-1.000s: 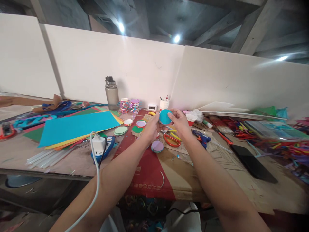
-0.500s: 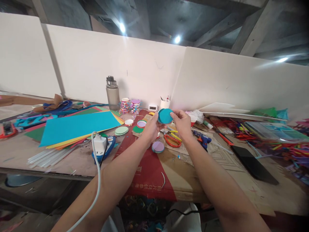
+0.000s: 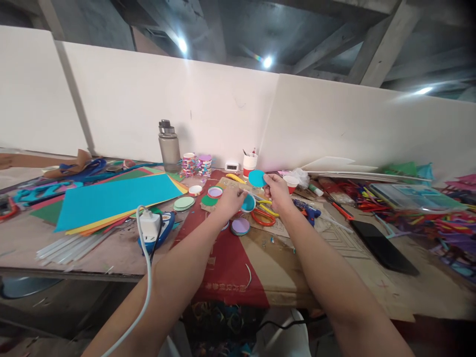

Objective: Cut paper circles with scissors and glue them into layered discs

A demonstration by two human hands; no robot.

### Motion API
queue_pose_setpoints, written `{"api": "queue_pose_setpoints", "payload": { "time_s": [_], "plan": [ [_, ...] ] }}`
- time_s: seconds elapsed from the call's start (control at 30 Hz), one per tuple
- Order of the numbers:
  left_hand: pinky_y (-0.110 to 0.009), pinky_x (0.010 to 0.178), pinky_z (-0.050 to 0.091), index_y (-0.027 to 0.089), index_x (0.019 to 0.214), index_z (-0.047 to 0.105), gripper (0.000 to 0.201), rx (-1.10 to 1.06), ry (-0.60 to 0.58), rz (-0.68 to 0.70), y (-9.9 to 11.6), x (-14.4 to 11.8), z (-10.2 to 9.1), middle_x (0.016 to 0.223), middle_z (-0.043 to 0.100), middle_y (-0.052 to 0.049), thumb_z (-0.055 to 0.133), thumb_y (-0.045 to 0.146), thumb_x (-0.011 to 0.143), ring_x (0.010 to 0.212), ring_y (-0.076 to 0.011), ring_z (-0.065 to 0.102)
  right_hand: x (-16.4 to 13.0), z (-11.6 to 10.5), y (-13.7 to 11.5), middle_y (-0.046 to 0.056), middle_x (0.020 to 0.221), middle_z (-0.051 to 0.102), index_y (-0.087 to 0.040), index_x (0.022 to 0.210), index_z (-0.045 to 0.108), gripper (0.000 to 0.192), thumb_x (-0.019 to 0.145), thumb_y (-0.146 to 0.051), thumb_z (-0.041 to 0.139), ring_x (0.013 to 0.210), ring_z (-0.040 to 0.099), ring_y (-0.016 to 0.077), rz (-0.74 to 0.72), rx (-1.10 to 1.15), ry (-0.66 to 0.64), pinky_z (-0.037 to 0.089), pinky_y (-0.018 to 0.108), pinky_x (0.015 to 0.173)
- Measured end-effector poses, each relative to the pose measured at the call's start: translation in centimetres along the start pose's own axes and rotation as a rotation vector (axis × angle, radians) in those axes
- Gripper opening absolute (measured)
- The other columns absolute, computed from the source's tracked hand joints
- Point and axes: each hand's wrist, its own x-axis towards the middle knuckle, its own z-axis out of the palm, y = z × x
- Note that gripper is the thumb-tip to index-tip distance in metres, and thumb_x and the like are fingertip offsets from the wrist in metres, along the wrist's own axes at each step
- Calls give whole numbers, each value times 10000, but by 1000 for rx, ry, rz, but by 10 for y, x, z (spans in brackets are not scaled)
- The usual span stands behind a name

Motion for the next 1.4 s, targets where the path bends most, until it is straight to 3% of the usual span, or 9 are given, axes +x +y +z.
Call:
{"api": "queue_pose_setpoints", "payload": {
  "time_s": [0.2, 0.37, 0.47, 0.57, 0.67, 0.8, 0.9, 1.13, 1.4],
  "plan": [
    [-253, 550, 362, 195, 508, 587, 330, -34, -6, -36, 4, 0, 0, 526, 561, -25, 639, 362, 787, 562, -155, 484, 0, 1, 0, -94, 432, 416, -224, 701, 517, 407, 615, -562, 727, 351, 318, 64, 9, -71, -24, 220, 225, 357],
    [-269, 587, 451, 171, 782, 667, 431, -621, -40, -247, 18, -1, -2, 717, 674, -67, 562, 586, 828, 681, -183, 621, -5, 7, 2, -84, 454, 436, -224, 720, 553, 393, 643, -580, 701, 373, 340, 80, -62, -138, -81, 247, 238, 380],
    [-253, 551, 452, 146, 817, 657, 383, -774, -162, -325, 24, -3, -2, 708, 674, -58, 740, 505, 713, 638, -163, 626, -9, 11, 0, -59, 510, 490, -218, 741, 571, 385, 694, -587, 670, 419, 401, 96, -129, -189, -173, 310, 245, 420],
    [-219, 507, 433, 132, 790, 633, 305, -820, -85, -318, 26, -4, -4, 683, 658, -30, 808, 344, 657, 584, -125, 607, -10, 7, -4, -20, 608, 559, -209, 811, 583, 360, 842, -559, 507, 503, 495, 125, -175, -282, -196, 389, 256, 484],
    [-205, 468, 411, 135, 810, 608, 266, -882, 17, -355, 27, -3, -6, 672, 643, -15, 788, 266, 663, 566, -121, 610, -13, -4, -6, 42, 819, 665, -186, 905, 614, 246, 899, -388, 473, 709, 606, 159, -252, -686, -200, 467, 278, 654],
    [-192, 445, 382, 141, 815, 606, 264, -930, 35, -362, 30, -3, -7, 682, 645, -9, 782, 226, 638, 566, -112, 599, -28, -16, -3, 147, 1018, 705, -143, 1066, 647, 254, 849, -260, 587, 935, 659, 254, -159, -1420, -447, 474, 323, 794],
    [-189, 469, 402, 145, 789, 606, 284, -969, 40, -352, 32, -4, -5, 697, 653, -5, 802, 221, 598, 579, -96, 584, -40, -17, 2, 195, 1078, 698, -122, 1179, 624, 341, 847, -158, 555, 986, 667, 283, -85, -1610, -543, 476, 327, 820],
    [-197, 450, 426, 146, 807, 605, 327, -1053, 27, -325, 33, -3, -5, 671, 627, 11, 809, 217, 561, 554, -88, 541, -41, -17, 11, 190, 1176, 665, -106, 1360, 484, 586, 782, -136, 580, 1041, 656, 280, -104, -1545, -458, 483, 308, 821],
    [-174, 425, 418, 140, 857, 601, 354, -1122, 18, -280, 42, -4, -10, 709, 635, 8, 820, 203, 587, 556, -75, 551, -32, -27, 9, 126, 989, 703, -204, 1269, 554, 446, 823, -190, 532, 898, 659, 255, -169, -1251, -225, 482, 328, 788]
  ]
}}
